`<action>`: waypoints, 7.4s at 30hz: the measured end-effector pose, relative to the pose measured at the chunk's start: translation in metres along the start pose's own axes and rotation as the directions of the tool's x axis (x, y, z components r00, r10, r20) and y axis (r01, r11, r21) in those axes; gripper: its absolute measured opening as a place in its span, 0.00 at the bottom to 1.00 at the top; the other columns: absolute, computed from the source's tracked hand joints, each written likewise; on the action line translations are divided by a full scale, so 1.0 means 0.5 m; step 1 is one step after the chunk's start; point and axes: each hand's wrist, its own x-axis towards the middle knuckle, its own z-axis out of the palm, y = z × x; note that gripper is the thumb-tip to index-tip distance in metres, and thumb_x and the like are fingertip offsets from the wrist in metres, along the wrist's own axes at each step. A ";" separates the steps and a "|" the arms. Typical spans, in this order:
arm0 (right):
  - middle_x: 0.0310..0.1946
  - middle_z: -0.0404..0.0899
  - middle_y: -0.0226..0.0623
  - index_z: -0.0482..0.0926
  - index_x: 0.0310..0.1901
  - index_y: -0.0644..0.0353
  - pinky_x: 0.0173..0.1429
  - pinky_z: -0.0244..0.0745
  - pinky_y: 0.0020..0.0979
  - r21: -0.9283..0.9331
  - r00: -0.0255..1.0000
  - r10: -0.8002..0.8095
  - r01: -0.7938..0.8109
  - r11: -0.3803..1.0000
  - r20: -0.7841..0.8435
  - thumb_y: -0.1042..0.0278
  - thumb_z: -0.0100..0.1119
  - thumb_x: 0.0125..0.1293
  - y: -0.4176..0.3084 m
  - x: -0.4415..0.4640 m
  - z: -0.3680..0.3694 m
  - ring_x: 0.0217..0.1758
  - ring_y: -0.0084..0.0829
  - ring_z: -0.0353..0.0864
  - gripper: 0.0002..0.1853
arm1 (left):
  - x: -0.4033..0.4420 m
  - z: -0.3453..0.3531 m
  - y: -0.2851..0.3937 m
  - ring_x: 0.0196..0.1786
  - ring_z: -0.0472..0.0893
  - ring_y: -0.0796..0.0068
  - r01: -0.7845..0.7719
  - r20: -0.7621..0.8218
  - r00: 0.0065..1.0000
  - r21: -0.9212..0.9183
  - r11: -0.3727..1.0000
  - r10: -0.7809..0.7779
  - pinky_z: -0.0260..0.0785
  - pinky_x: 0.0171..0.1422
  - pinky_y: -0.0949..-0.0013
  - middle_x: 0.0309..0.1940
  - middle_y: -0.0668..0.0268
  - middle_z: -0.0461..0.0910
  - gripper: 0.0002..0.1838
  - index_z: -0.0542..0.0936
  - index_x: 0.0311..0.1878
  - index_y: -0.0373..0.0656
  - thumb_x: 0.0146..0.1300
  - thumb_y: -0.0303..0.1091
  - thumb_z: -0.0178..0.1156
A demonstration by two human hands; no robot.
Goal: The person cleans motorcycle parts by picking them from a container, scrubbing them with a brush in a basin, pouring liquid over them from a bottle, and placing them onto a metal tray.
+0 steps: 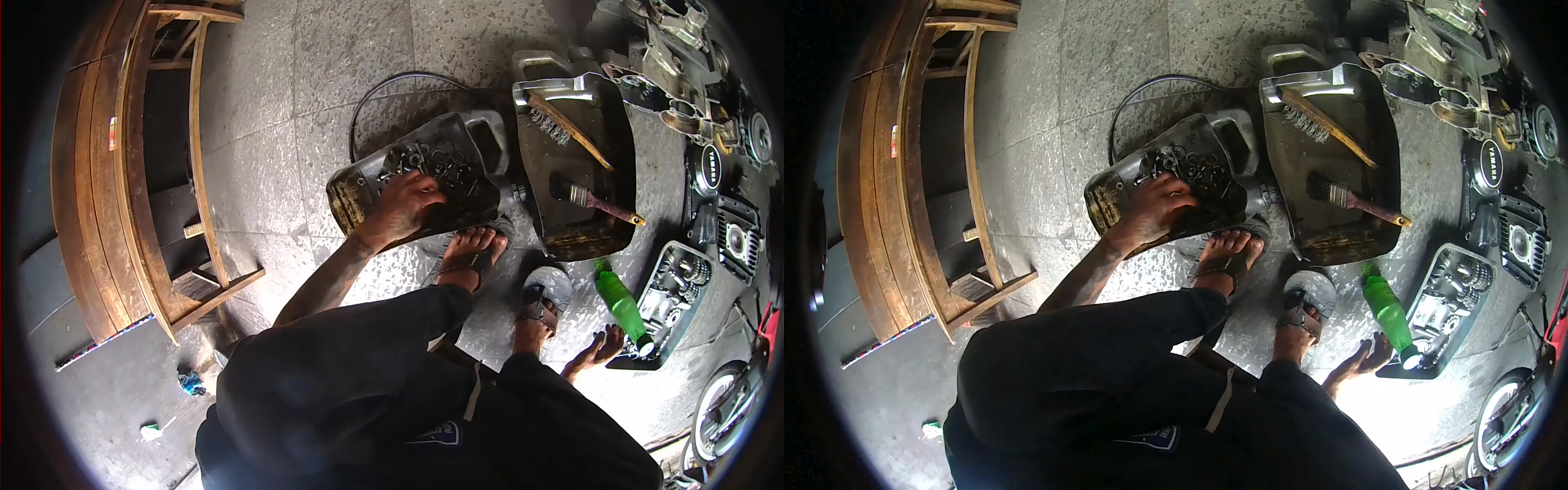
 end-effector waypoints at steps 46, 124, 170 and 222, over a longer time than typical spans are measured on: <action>0.30 0.76 0.44 0.76 0.38 0.61 0.36 0.73 0.42 0.030 0.090 -0.160 0.781 0.624 0.983 0.77 0.51 0.60 -0.636 0.355 0.136 0.33 0.46 0.78 0.06 | -0.019 -0.033 0.003 0.38 0.78 0.73 -0.013 0.111 0.722 -0.985 -0.174 -0.683 0.67 0.34 0.72 0.36 0.62 0.79 0.11 0.72 0.47 0.46 0.67 0.41 0.55; 0.40 0.82 0.48 0.79 0.44 0.68 0.46 0.74 0.35 -0.122 0.909 -0.242 0.297 0.947 0.340 0.65 0.57 0.64 -0.388 0.217 0.372 0.41 0.37 0.82 0.14 | 0.434 0.182 0.224 0.38 0.79 0.62 0.312 0.183 0.948 -0.361 0.879 -0.261 0.71 0.42 0.59 0.34 0.57 0.80 0.15 0.78 0.44 0.39 0.52 0.29 0.53; 0.34 0.82 0.45 0.79 0.41 0.63 0.43 0.76 0.32 0.198 0.966 -0.101 0.055 0.979 0.236 0.74 0.55 0.61 -0.449 0.213 0.354 0.39 0.39 0.84 0.08 | 0.436 0.181 0.172 0.38 0.79 0.74 0.520 0.562 0.698 -0.824 -0.226 -0.443 0.79 0.38 0.69 0.40 0.66 0.77 0.14 0.73 0.49 0.43 0.70 0.41 0.45; 0.30 0.81 0.49 0.79 0.41 0.64 0.43 0.75 0.38 -0.031 0.935 -0.097 0.115 0.993 0.342 0.67 0.57 0.61 -0.391 0.218 0.359 0.36 0.43 0.83 0.11 | 0.402 0.172 0.232 0.37 0.72 0.78 0.430 0.284 0.747 -0.896 0.110 -0.601 0.66 0.42 0.69 0.31 0.67 0.73 0.16 0.74 0.43 0.41 0.51 0.35 0.62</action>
